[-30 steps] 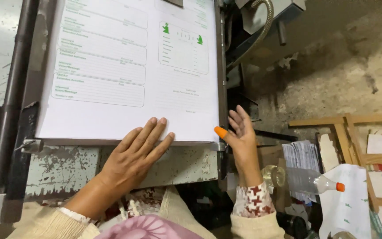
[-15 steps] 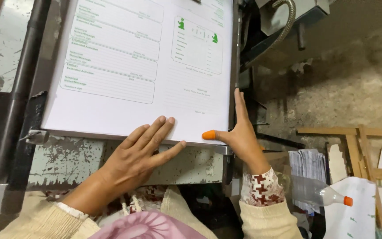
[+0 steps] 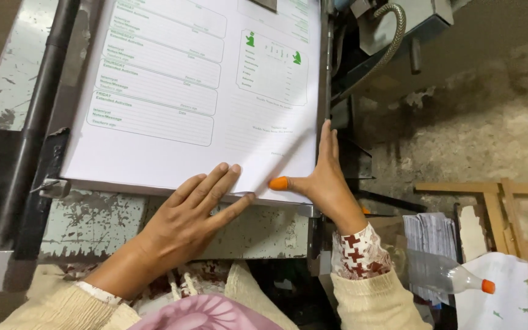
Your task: Aligning a stack of paper and feeding it into a binding or cutting machine.
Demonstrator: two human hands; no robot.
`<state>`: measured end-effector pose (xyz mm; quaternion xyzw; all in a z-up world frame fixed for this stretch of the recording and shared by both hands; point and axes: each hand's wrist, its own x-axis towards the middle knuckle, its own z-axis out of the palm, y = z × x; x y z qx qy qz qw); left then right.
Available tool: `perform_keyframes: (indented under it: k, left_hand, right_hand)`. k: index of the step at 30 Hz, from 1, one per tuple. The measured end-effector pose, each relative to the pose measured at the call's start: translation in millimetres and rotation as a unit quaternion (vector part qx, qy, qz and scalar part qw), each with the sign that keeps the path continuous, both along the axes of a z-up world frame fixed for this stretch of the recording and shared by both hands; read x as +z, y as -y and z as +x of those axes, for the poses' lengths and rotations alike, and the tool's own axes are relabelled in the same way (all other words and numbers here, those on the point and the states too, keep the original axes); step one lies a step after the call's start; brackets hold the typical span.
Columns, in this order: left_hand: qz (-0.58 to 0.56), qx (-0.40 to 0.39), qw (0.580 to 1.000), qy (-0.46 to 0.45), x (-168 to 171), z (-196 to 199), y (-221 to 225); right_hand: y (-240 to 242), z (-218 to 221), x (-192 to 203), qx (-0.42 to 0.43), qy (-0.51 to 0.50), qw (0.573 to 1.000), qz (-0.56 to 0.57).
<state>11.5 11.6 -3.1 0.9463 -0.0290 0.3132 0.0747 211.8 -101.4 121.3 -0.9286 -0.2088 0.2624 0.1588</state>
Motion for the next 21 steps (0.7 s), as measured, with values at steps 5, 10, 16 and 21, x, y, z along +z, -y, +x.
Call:
perform_keyframes:
  k: [5,10,16,21]
  left_hand:
    - [0.016,0.018,1.000,-0.003,-6,2,2]
    - [0.013,0.016,1.000,0.017,4,-1,2]
    - [0.006,0.043,0.999,-0.003,1,-1,3]
    - [0.019,0.012,1.000,-0.016,-2,-5,-4]
  right_hand:
    - [4,-4,4,0.008,-0.006,1.000,0.020]
    - [11,0,10,0.005,-0.033,0.998,0.060]
    - [10,0,8,0.020,-0.024,0.999,0.033]
    - [9,11,-5,0.071,0.005,0.997,0.029]
